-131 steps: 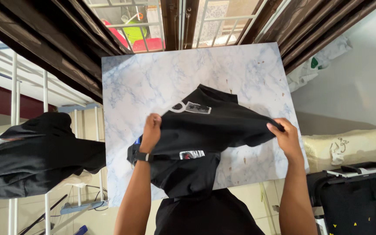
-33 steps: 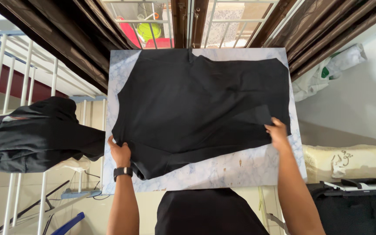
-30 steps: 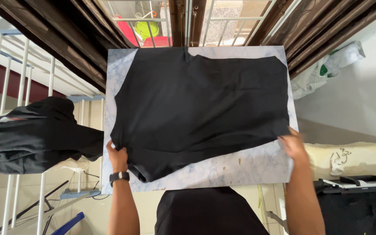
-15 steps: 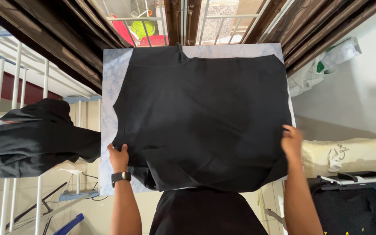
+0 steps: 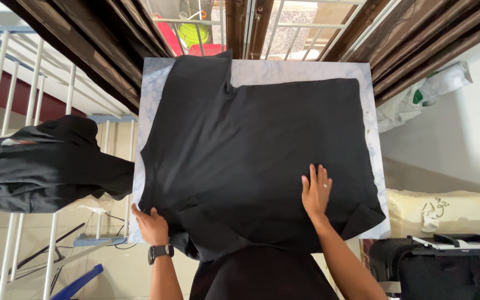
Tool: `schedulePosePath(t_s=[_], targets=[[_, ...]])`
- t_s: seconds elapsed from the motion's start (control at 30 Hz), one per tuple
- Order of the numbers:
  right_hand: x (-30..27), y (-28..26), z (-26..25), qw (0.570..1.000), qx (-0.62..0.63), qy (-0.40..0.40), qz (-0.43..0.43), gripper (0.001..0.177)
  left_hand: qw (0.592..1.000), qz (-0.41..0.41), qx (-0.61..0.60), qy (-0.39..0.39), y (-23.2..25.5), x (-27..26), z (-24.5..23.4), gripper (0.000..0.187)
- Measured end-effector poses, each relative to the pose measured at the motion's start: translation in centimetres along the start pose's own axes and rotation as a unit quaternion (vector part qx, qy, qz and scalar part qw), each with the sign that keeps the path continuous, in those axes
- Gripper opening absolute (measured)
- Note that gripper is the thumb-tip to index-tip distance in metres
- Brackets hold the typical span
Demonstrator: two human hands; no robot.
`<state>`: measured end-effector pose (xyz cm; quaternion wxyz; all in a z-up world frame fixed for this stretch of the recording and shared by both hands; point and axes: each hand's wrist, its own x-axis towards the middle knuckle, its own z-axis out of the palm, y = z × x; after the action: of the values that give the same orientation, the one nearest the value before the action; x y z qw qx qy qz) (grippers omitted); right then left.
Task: The person picks up a black t-shirt from a drying rack and folds it on a white marble-top table by smoothing the fabric, folding in the sleeves, and then folding the shirt into a square.
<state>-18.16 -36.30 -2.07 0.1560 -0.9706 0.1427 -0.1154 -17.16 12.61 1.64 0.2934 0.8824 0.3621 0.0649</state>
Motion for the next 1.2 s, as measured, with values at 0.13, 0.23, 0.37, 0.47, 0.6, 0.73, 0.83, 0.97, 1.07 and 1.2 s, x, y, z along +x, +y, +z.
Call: schedulePosePath(t_s=[0.13,0.23,0.37,0.47,0.6,0.73,0.83,0.97,1.07,1.2], targets=[[-2.9,2.6,-0.6,0.994,-0.032,0.021,0.101,0.054,0.993,0.023,0.108,0.042,0.6,0.4,0.8,0.064],[-4.3,5.4,-1.3,0.978,-0.059,0.048,0.194,0.055,0.984,0.092,0.128,0.084,2.0,1.6,2.3,0.062],[-6.2,8.3,-3.4,0.944,-0.077,0.072,0.313,0.055,0.969,0.194,0.099,0.114,5.8,3.9,4.2,0.052],[-6.9,9.3,-5.0,0.926,-0.073,0.086,0.36,0.055,0.962,0.248,0.064,0.092,8.8,6.3,5.9,0.047],[-4.7,7.5,-6.1,0.925,-0.11,0.12,0.344,0.052,0.958,0.266,0.065,0.084,11.2,10.6,8.8,0.046],[0.4,2.3,-6.6,0.977,0.047,0.12,0.169,0.047,0.966,0.241,0.061,0.074,11.8,14.9,11.4,0.045],[4.6,-2.0,-4.1,0.996,-0.012,0.082,-0.013,0.05,0.97,0.233,0.053,0.049,12.2,17.0,12.7,0.05],[9.8,-4.3,0.4,0.996,0.019,-0.041,-0.074,0.057,0.978,0.201,0.049,0.019,12.5,18.7,13.5,0.045],[12.2,-3.7,3.0,0.992,-0.008,-0.096,-0.083,0.057,0.979,0.201,0.001,0.045,11.5,20.1,14.2,0.035],[13.4,-0.3,3.7,0.991,-0.056,-0.097,-0.073,0.059,0.979,0.192,-0.017,0.064,10.4,20.7,13.6,0.026]])
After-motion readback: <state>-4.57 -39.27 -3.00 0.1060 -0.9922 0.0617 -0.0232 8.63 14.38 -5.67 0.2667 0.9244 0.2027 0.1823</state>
